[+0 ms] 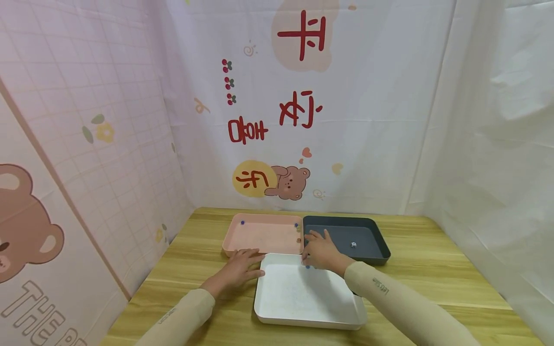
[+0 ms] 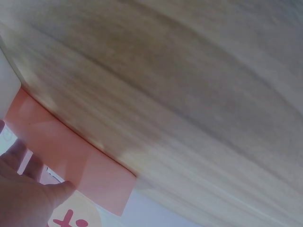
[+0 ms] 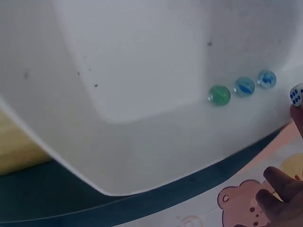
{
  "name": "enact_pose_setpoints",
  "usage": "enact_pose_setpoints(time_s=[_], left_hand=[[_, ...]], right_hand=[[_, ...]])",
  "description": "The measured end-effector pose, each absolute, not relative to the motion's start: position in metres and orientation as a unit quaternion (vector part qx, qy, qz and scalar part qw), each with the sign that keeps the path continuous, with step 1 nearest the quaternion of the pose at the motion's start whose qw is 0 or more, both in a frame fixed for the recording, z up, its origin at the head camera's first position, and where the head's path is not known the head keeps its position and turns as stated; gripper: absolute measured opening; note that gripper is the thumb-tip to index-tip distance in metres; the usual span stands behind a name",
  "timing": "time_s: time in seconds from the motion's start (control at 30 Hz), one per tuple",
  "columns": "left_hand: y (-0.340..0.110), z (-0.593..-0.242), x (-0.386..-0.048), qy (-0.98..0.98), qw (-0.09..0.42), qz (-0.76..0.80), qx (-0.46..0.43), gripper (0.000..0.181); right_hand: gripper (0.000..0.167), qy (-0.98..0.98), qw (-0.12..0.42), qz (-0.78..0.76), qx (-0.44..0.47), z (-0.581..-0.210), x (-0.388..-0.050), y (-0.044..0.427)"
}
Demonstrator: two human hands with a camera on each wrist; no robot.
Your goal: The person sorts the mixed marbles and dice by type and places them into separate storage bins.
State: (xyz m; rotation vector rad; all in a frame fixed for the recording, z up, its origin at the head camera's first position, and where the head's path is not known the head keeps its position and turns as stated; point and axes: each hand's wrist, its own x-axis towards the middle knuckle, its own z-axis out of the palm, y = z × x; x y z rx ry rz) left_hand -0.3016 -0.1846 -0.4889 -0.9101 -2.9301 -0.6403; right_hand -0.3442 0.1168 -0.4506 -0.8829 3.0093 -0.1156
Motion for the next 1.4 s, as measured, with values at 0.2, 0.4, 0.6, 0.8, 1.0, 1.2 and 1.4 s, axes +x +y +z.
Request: enact_pose_setpoints(time_s=[0.2, 0.4, 0.6, 0.8, 1.0, 1.2, 1.4], left_hand=[[-0.186, -0.489, -0.3, -0.932, 0.011, -0.204, -0.301, 0.061], [-0.185, -0.487, -0.3, -0.934, 0.003, -0.206, -0.292, 0.062], [-0.185, -0.488, -0.301, -0.935, 0.003, -0.205, -0.29, 0.061], [-0.186, -0.489, -0.302, -0.934, 0.007, -0.203, -0.294, 0.061], [-0.185, -0.489, -0.302, -0.933, 0.007, -0.206, -0.294, 0.062], [-0.184, -0.486, -0.3, -0.933, 0.003, -0.208, -0.293, 0.061], [-0.184, -0.484, -0.298, -0.929, 0.009, -0.21, -0.304, 0.059]], right_hand=[[0.006, 0.959, -0.006, -0.091, -0.27, -0.442, -0.355, 0.128], [0.01, 0.967, -0.015, -0.11, -0.231, -0.429, -0.368, 0.143], [0.009, 0.977, -0.028, -0.096, -0.188, -0.429, -0.384, 0.165], [0.009, 0.982, -0.038, -0.096, -0.157, -0.433, -0.393, 0.191], [0.013, 0.983, -0.047, -0.105, -0.141, -0.437, -0.395, 0.215], [0.013, 0.985, -0.046, -0.107, -0.124, -0.446, -0.397, 0.231], [0.012, 0.987, -0.042, -0.092, -0.122, -0.454, -0.395, 0.237]])
